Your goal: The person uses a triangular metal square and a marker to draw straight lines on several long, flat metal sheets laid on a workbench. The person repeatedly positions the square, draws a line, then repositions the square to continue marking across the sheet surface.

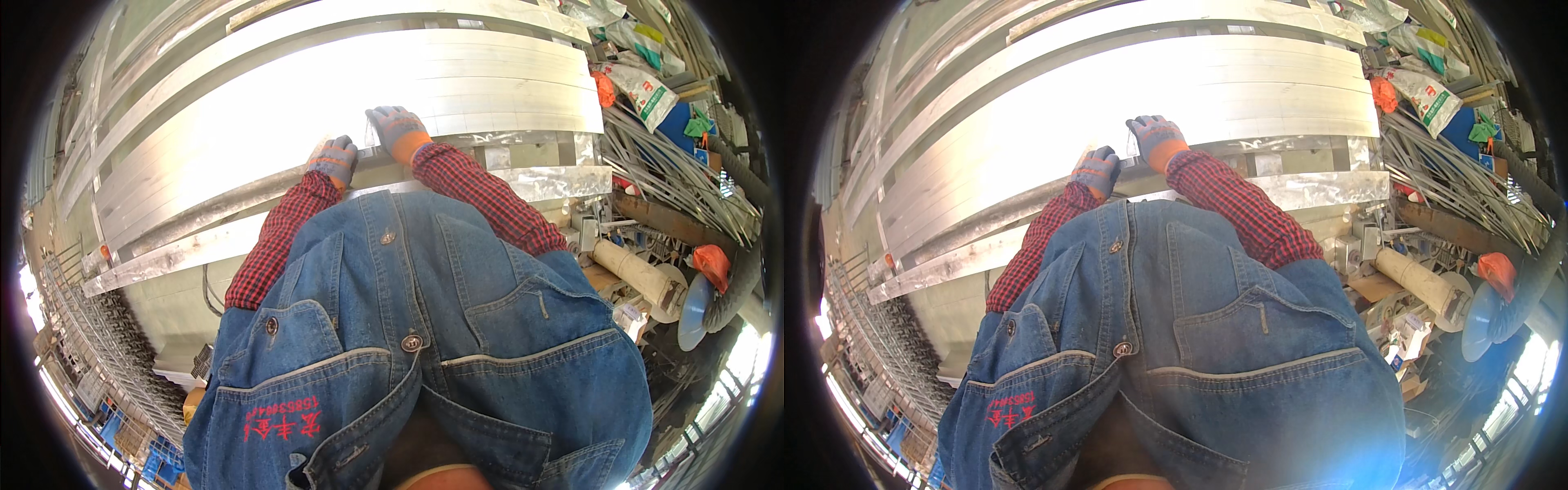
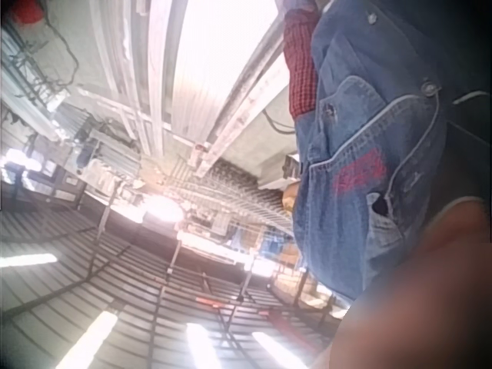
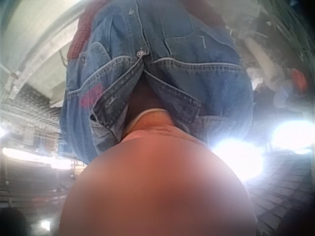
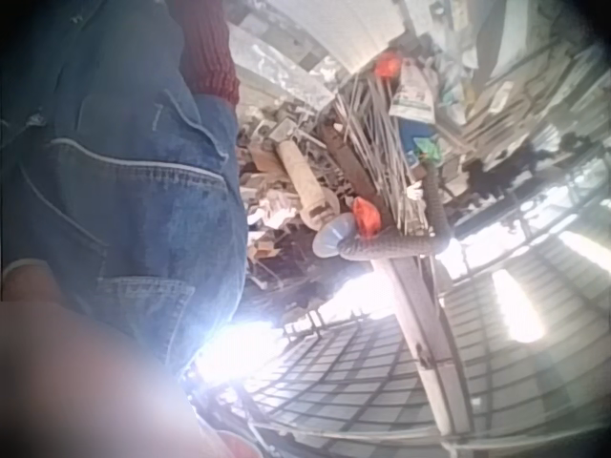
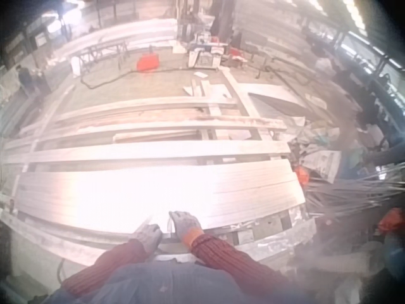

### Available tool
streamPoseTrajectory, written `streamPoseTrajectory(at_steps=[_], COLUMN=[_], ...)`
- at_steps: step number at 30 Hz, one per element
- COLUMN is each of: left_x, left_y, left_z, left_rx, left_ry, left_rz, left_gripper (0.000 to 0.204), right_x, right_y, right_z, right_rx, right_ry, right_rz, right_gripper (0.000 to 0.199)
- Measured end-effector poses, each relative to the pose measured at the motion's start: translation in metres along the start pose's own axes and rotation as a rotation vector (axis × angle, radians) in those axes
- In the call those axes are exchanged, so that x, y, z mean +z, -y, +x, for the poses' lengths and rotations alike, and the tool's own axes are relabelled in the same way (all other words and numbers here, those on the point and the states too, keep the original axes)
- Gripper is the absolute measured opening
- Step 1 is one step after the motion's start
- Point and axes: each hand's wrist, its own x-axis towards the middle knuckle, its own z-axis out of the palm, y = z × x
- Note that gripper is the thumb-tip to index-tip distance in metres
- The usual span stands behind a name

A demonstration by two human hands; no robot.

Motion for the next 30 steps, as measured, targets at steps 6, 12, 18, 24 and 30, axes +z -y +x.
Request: streamPoseTrajectory(at_steps=[6, 12, 18, 24, 30], left_x=[-0.001, -0.002, 0.001, 0.015, 0.016], left_y=[0.000, 0.000, -0.001, 0.010, 0.016], left_z=[-0.001, -0.001, 0.001, 0.006, 0.010], left_rx=[0.018, 0.020, 0.009, 0.233, 0.213], left_ry=[-0.029, -0.030, -0.010, -0.058, -0.027], left_rz=[-0.002, 0.020, 0.072, 0.305, 0.206], left_gripper=[0.024, 0.022, 0.028, 0.015, 0.017], right_x=[-0.002, -0.005, 0.014, 0.043, 0.060], right_y=[0.001, 0.001, -0.007, -0.026, -0.024], right_z=[-0.007, -0.028, -0.058, -0.096, -0.097], right_rx=[-0.009, -0.053, -0.180, -0.182, -0.081], right_ry=[0.032, 0.069, 0.114, 0.173, 0.015], right_rz=[0.004, 0.066, 0.096, 0.369, 0.481], right_gripper=[0.050, 0.043, 0.033, 0.034, 0.040])
